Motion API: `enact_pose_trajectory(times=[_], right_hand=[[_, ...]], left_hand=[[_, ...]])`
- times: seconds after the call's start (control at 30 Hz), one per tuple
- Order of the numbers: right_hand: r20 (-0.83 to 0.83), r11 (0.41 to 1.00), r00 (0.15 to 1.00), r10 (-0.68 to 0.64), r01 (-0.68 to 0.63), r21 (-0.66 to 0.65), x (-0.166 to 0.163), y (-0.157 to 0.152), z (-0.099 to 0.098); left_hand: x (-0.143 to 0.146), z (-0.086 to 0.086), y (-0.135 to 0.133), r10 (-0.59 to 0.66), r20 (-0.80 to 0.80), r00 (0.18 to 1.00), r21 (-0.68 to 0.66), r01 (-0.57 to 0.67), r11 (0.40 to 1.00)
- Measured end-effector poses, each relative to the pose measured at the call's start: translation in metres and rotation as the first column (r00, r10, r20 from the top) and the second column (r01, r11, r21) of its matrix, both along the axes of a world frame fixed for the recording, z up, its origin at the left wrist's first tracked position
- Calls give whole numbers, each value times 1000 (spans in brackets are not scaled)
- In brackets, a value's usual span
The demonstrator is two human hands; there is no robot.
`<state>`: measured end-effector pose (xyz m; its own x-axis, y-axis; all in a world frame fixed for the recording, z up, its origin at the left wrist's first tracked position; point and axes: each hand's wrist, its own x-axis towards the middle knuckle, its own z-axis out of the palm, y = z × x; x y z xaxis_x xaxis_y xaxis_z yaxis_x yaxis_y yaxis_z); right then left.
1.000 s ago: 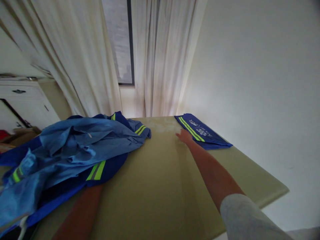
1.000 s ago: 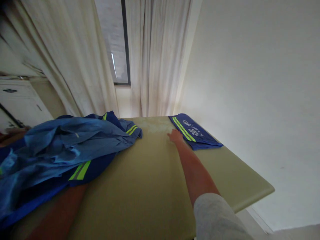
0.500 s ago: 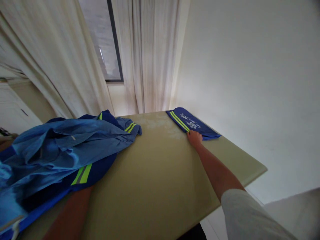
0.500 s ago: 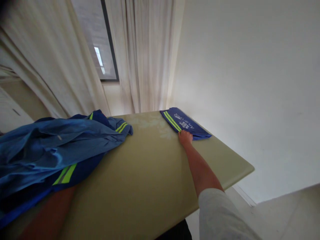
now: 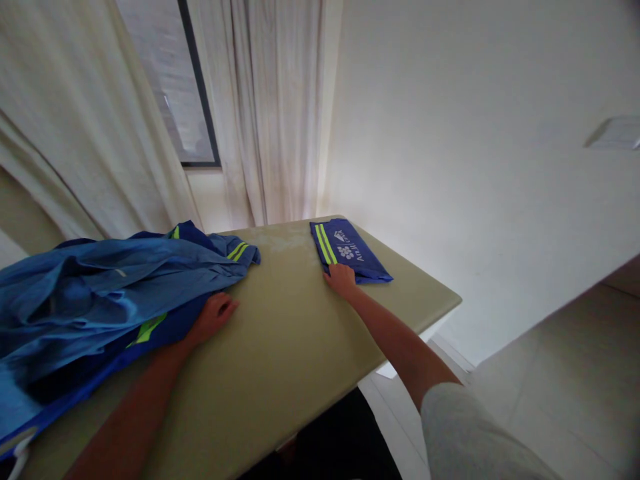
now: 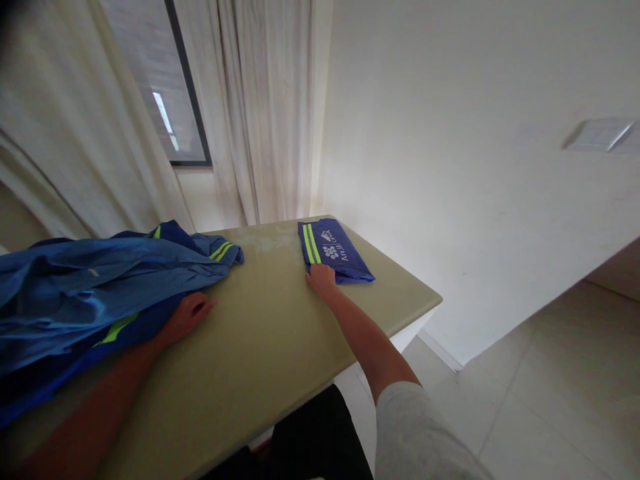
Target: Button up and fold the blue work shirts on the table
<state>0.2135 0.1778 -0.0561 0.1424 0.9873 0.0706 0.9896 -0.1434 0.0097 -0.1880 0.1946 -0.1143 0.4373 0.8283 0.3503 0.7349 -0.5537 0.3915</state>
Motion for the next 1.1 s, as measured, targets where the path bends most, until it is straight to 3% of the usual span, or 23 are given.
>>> enact_pose_trajectory(times=[0.13,0.23,0.33,0.4,0.5,0.57,0.67,0.73,0.83,1.1], right_hand=[[-23,995,995,97,-97,-1,-42,-36,-2],[-48,976,975,217,-217,3,-77,-77,-5],[-127,906,897,423,-420,50,-106,-125,-8],[-198,839,816,544,-534,104,-114,-151,-11],[-279,787,736,617,-590,182,-109,-167,-18],[-319,780,712,625,-588,214,-98,-165,-24],[-351,789,706,615,-549,276,-82,-154,-33],[-343,793,719,605,-503,344,-77,-148,-39],[-326,791,735,595,-461,404,-75,-145,-44],[-320,820,764,560,-454,350,-76,-145,-51]], left_hand=[[37,3,-24,-109,-54,993,-85,104,991],[76,4,-42,-47,-18,999,-114,45,992],[103,3,-60,41,-73,996,-116,-49,992],[106,5,-73,9,-120,993,-112,-23,993],[85,12,-87,-50,-206,977,-56,40,998],[56,20,-86,96,-304,948,57,-82,995],[3,31,-65,419,-397,817,189,-374,908],[-30,36,-43,507,-429,747,125,-507,853],[-65,35,-9,524,-442,728,-35,-598,801],[-91,29,45,556,-422,716,-93,-644,759]])
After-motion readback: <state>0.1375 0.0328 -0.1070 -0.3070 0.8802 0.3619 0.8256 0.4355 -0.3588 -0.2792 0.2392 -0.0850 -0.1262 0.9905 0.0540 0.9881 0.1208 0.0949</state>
